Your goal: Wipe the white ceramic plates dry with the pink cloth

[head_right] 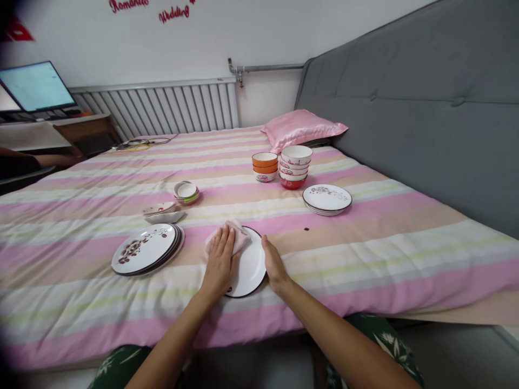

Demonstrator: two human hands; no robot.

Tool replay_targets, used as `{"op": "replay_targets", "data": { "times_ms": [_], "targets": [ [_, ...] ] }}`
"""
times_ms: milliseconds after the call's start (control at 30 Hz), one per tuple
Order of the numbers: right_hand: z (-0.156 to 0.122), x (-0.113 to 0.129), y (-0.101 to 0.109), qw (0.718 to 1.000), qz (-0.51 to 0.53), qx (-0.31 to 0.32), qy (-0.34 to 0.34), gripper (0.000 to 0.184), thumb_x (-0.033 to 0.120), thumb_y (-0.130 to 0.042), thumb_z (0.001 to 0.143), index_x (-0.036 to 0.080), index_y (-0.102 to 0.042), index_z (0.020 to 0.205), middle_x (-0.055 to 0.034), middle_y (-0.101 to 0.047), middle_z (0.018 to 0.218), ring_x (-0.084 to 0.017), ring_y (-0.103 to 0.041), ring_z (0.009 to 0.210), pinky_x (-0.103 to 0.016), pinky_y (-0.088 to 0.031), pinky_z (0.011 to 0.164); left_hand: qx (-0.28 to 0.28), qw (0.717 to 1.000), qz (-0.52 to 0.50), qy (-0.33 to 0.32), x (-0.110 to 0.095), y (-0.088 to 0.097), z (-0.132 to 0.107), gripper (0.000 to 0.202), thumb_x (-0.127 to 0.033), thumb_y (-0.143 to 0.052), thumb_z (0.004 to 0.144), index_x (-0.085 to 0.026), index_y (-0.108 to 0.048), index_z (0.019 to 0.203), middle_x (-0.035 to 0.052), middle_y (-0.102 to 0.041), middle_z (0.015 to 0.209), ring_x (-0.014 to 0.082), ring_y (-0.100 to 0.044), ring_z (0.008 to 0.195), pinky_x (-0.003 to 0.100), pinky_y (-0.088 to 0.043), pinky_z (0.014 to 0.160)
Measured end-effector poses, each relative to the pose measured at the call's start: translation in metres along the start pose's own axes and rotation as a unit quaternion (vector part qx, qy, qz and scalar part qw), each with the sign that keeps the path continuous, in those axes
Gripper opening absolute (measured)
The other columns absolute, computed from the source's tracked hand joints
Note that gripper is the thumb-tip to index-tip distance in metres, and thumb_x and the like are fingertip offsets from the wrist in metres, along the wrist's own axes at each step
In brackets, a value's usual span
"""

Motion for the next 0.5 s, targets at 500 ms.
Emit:
{"op": "replay_targets", "data": {
  "times_ms": [500],
  "targets": [
    [0.004,-0.005,0.003,1.0,-0.002,0.006,0.004,0.055,0.06,-0.041,0.08,0.022,-0.057,0.116,-0.003,-0.068,0.104,-0.02,-0.055,0.11,-0.037,-0.04,0.096,0.04,0.999,-0.033,-0.004,-0.014,-0.017,0.001,0.056,-0.015,-0.036,0.088,-0.02,-0.019,0.141,0.0109,-0.016,0.148,0.0248,-0.005,0.136,0.051,-0.019,0.107]
  ]
}}
Point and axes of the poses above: each hand's wrist, its own z-axis towards the middle knuckle, its own y-axis out of the back of the hand, x = y × z, the point moved 10 cm from there along z, towards the middle knuckle
